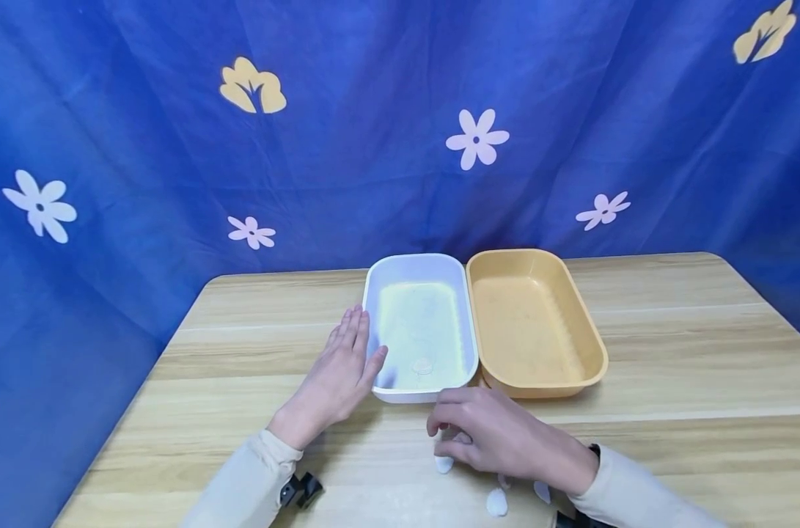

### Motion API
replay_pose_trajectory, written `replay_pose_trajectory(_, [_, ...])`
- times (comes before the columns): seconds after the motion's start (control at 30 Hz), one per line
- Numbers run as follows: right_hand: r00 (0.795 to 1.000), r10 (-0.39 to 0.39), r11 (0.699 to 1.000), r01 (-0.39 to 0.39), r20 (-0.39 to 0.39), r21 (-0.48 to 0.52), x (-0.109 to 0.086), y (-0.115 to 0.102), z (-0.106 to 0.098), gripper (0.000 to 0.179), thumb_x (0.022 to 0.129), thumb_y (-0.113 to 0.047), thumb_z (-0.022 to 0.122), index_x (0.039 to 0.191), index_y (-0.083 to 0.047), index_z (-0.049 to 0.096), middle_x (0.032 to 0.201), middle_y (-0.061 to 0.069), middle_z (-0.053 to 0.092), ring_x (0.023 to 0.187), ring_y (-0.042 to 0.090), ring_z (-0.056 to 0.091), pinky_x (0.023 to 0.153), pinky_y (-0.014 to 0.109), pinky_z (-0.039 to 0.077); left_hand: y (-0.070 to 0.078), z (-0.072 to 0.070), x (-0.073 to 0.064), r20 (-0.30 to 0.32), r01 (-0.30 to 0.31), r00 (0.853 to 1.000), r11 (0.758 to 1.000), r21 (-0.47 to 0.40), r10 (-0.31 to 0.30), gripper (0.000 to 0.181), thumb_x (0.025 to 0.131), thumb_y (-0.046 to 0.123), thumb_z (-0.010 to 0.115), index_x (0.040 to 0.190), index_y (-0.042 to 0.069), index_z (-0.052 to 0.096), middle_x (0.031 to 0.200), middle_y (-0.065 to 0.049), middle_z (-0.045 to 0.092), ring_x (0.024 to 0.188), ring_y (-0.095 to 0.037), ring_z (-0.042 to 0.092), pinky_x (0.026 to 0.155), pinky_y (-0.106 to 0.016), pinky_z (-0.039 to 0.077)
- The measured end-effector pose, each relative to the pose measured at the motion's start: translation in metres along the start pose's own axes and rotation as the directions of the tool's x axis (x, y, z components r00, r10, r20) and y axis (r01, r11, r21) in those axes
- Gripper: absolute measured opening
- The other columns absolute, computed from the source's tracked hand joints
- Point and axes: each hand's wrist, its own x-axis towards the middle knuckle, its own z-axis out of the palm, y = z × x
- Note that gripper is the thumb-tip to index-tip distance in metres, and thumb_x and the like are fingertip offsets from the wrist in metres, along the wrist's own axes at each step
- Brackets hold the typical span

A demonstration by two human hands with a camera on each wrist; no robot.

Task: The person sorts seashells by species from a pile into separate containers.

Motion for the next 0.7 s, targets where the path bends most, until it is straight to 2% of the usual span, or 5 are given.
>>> replay_pose_trajectory(0.17, [0.998,-0.058,0.995,0.058,0.001,-0.078,-0.011,0.008,0.011,0.021,0.077,-0.029,0.08,0.092,-0.016,0.072,0.087,-0.01,0.058,0.074,-0.002,0.05,0.067,0.013,0.044,0.0,0.0,0.0,0.001,0.006,1.0,1.0,-0.007,-0.006,0.069,0.105,0.041,0.027,0.147,-0.013,0.017,0.156,-0.029,0.01,0.145,-0.04,0.008,0.117,-0.052,0.013])
replay_pose_trajectory(0.27, [0.998,-0.068,0.993,0.068,0.008,-0.101,-0.015,0.011,0.015,0.026,0.075,-0.033,0.081,0.092,-0.016,0.072,0.088,-0.01,0.057,0.079,0.0,0.049,0.07,0.015,0.044,0.0,-0.001,0.001,0.004,0.01,1.0,1.0,-0.011,-0.01,0.069,0.105,0.041,0.027,0.148,-0.013,0.017,0.156,-0.028,0.009,0.145,-0.04,0.007,0.117,-0.053,0.012])
replay_pose_trajectory(0.47, [0.998,-0.047,0.992,0.05,0.029,-0.112,-0.018,0.016,0.019,0.031,0.073,-0.035,0.082,0.096,-0.017,0.072,0.097,-0.008,0.056,0.088,0.005,0.05,0.076,0.019,0.046,0.001,-0.001,0.001,0.014,0.02,1.0,1.0,-0.017,-0.02,0.07,0.105,0.042,0.026,0.148,-0.012,0.015,0.157,-0.026,0.008,0.145,-0.038,0.006,0.116,-0.054,0.013])
replay_pose_trajectory(0.7, [0.997,-0.057,0.993,0.062,0.056,-0.099,-0.015,0.019,0.023,0.026,0.077,-0.033,0.079,0.097,-0.018,0.073,0.097,-0.009,0.057,0.09,0.006,0.051,0.079,0.019,0.046,0.0,0.0,0.001,0.013,0.019,1.0,1.0,-0.018,-0.018,0.069,0.105,0.041,0.027,0.148,-0.012,0.016,0.157,-0.027,0.009,0.145,-0.039,0.008,0.115,-0.055,0.016])
